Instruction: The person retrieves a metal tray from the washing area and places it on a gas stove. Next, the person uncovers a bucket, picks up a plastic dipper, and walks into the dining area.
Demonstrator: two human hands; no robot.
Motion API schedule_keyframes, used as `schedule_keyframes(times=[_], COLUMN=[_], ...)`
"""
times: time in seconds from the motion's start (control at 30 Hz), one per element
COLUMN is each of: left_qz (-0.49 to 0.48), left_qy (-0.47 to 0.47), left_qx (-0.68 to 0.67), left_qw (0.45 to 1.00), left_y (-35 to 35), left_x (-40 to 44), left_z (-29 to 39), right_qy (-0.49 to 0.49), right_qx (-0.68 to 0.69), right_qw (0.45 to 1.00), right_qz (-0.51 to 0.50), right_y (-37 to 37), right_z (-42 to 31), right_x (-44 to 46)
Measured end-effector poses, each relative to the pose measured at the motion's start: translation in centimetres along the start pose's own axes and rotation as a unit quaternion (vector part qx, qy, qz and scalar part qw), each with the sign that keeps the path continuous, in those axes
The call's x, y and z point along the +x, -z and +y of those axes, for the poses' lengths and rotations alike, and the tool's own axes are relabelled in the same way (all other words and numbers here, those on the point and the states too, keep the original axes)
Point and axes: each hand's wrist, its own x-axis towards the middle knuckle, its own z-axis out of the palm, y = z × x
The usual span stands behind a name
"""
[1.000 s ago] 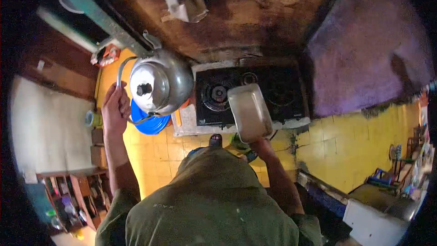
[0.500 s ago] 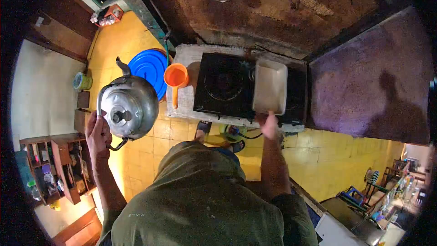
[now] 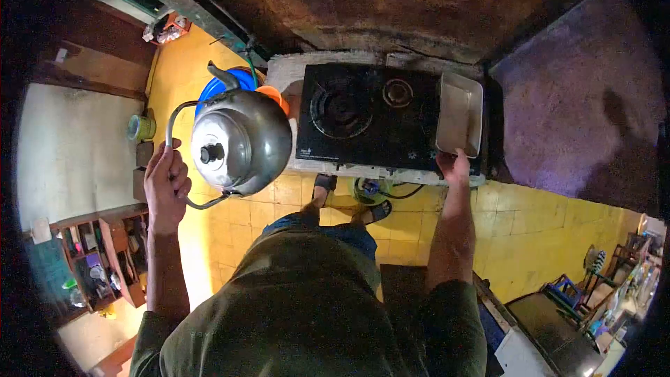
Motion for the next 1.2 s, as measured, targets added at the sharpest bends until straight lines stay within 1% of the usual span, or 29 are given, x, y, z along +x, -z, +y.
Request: schedule_keyframes(times=[0.03, 0.17, 0.27, 0.33, 0.37, 0.4, 0.43, 0.47, 0.5, 0.53, 0.57, 0.6, 0.63, 0.67, 0.7, 0.73, 0.77, 0.8, 0.83, 0.87, 0.9, 0.93, 0.97, 1.0, 1.03, 1.07, 1.13, 1.17, 1.2], left_qz=[0.005, -0.030, -0.071, -0.092, -0.105, -0.118, -0.123, -0.127, -0.160, -0.191, -0.187, -0.182, -0.184, -0.233, -0.201, -0.172, -0.164, -0.157, -0.242, -0.182, -0.197, -0.210, -0.219, -0.182, -0.142, -0.146, -0.136, -0.204, -0.199], left_qy=[0.000, 0.038, 0.059, 0.077, 0.080, 0.083, 0.084, 0.087, 0.116, 0.144, 0.127, 0.108, 0.145, 0.151, 0.113, 0.077, 0.052, 0.025, 0.118, 0.108, 0.078, 0.047, 0.053, 0.061, 0.065, 0.063, 0.121, 0.118, 0.113], left_qx=[0.005, 0.042, 0.022, 0.030, 0.032, 0.033, 0.035, 0.038, -0.018, -0.072, -0.087, -0.101, -0.120, -0.109, -0.047, 0.016, 0.061, 0.105, -0.050, -0.011, -0.017, -0.024, -0.022, 0.052, 0.124, 0.126, 0.025, 0.030, 0.032], left_qw=[1.000, 0.998, 0.995, 0.992, 0.991, 0.989, 0.988, 0.987, 0.980, 0.968, 0.970, 0.972, 0.965, 0.954, 0.972, 0.982, 0.983, 0.982, 0.962, 0.977, 0.977, 0.976, 0.974, 0.980, 0.980, 0.979, 0.983, 0.971, 0.973], left_y=[-1.2, -4.7, -6.8, -8.7, -9.7, -10.8, -11.8, -12.4, -12.6, -12.7, -13.2, -14.0, -14.6, -14.4, -15.1, -16.2, -16.6, -16.8, -15.8, -15.9, -16.1, -16.3, -16.7, -17.2, -17.7, -18.2, -18.2, -16.3, -15.5], left_x=[-0.2, 0.3, 2.1, 3.8, 4.6, 5.5, 6.6, 7.9, 9.7, 11.5, 13.1, 14.1, 14.3, 16.3, 16.2, 15.8, 16.0, 16.6, 19.0, 19.7, 19.4, 19.2, 19.3, 19.6, 19.6, 19.0, 17.8, 20.1, 19.6], left_z=[-0.2, -1.3, -4.1, -6.0, -6.9, -7.9, -9.1, -10.6, -12.2, -14.0, -15.9, -17.1, -17.2, -19.0, -19.0, -19.3, -20.1, -20.6, -22.0, -22.7, -22.7, -22.4, -22.0, -21.4, -21.0, -20.5, -19.6, -20.9, -20.3], right_qy=[0.031, 0.037, 0.073, 0.072, 0.064, 0.077, 0.056, 0.037, 0.015, 0.006, -0.038, -0.131, -0.223, -0.201, -0.177, -0.182, -0.160, -0.127, -0.124, -0.161, -0.193, -0.189, -0.157, -0.125, -0.124, -0.115, -0.099, -0.072, -0.046], right_qx=[-0.051, -0.061, -0.106, -0.058, -0.191, -0.178, -0.100, -0.177, -0.252, -0.207, -0.309, -0.387, -0.459, -0.537, -0.608, -0.601, -0.444, -0.272, -0.263, -0.137, -0.007, 0.003, -0.087, -0.179, -0.173, -0.104, 0.030, -0.114, -0.274], right_qw=[0.998, 0.997, 0.990, 0.993, 0.971, 0.976, 0.993, 0.982, 0.963, 0.977, 0.945, 0.904, 0.848, 0.812, 0.770, 0.774, 0.871, 0.935, 0.936, 0.947, 0.940, 0.938, 0.930, 0.912, 0.913, 0.938, 0.971, 0.970, 0.941], right_qz=[0.022, 0.002, 0.057, -0.076, -0.132, 0.099, 0.031, 0.061, 0.090, 0.053, 0.101, 0.122, 0.142, 0.108, 0.076, 0.085, 0.138, 0.187, 0.199, 0.244, 0.282, 0.289, 0.321, 0.347, 0.349, 0.309, 0.215, 0.200, 0.195], right_y=[0.4, 1.7, 1.4, 6.7, 6.0, 8.3, 12.5, 12.4, 12.4, 15.2, 15.7, 18.1, 21.2, 24.8, 27.1, 25.8, 23.8, 22.1, 22.6, 23.0, 23.7, 24.3, 24.8, 25.5, 26.2, 27.5, 31.2, 35.5, 39.8], right_z=[0.0, 0.0, 0.2, 1.2, 1.0, 3.7, 6.4, 7.8, 9.7, 12.3, 13.7, 15.7, 17.8, 20.0, 21.6, 21.7, 21.3, 21.1, 21.3, 21.4, 21.7, 22.2, 22.6, 23.2, 23.5, 23.6, 23.9, 25.4, 27.0], right_x=[-0.3, 0.1, -1.9, 0.5, -3.3, -2.0, -1.1, -4.4, -7.9, -10.0, -12.8, -14.3, -15.6, -18.1, -20.3, -23.4, -28.2, -31.5, -32.4, -33.4, -34.3, -34.8, -34.8, -34.7, -34.5, -33.9, -31.0, -28.1, -25.4])
